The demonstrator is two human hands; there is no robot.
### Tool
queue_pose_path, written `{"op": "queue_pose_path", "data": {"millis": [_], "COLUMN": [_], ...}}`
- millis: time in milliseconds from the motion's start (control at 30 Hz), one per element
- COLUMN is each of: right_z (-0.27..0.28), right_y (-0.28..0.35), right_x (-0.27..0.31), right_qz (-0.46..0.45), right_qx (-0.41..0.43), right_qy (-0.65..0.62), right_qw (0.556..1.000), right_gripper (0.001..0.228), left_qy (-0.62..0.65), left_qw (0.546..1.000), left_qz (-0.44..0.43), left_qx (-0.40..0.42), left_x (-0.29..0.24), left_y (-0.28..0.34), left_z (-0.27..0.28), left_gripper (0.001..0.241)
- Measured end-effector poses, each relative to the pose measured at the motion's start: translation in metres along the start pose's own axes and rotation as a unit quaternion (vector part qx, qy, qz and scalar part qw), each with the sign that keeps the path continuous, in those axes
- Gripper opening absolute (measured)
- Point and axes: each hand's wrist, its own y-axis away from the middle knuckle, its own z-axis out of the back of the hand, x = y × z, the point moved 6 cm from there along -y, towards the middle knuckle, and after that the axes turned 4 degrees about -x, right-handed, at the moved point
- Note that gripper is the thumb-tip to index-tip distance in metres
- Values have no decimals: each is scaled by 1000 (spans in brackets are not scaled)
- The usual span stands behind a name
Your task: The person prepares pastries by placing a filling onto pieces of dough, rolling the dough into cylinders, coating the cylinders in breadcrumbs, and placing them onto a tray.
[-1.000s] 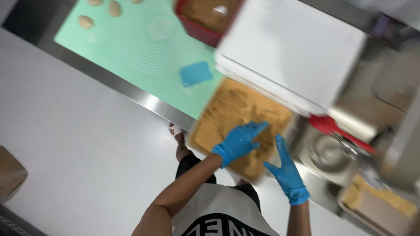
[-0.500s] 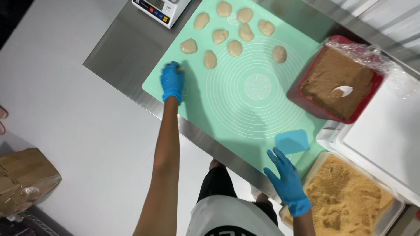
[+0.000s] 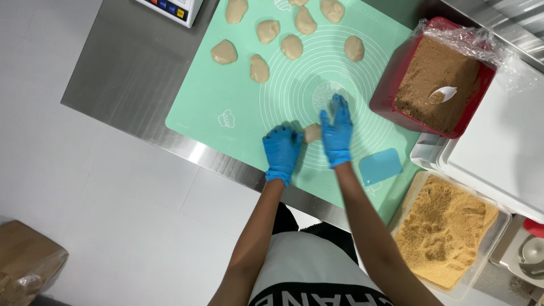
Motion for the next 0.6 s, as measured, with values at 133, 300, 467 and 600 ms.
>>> {"op": "queue_pose_path", "data": {"millis": [133,300,467,600], "right_z": [-49,-66,-22,-14], "right_y": [-4,-2,2,52], "right_x": [22,16,-28,-44], "right_qz": [25,9,0,110], "right_qx": [-56,74,-13,-15], "right_qy": [247,258,75,91], "right_qw": [967,963,997,990], "right_gripper": [86,90,66,39], "left_qy": [117,243,444,539], "left_qw": [992,969,890,817], "left_qz": [10,31,104,197], "left_qx": [-45,-28,-13,50], "left_x": [7,31,47,59], "left_y": [15,38,29,42], "left_z": [26,49,36,11], "left_gripper": [23,18,22,28]}}
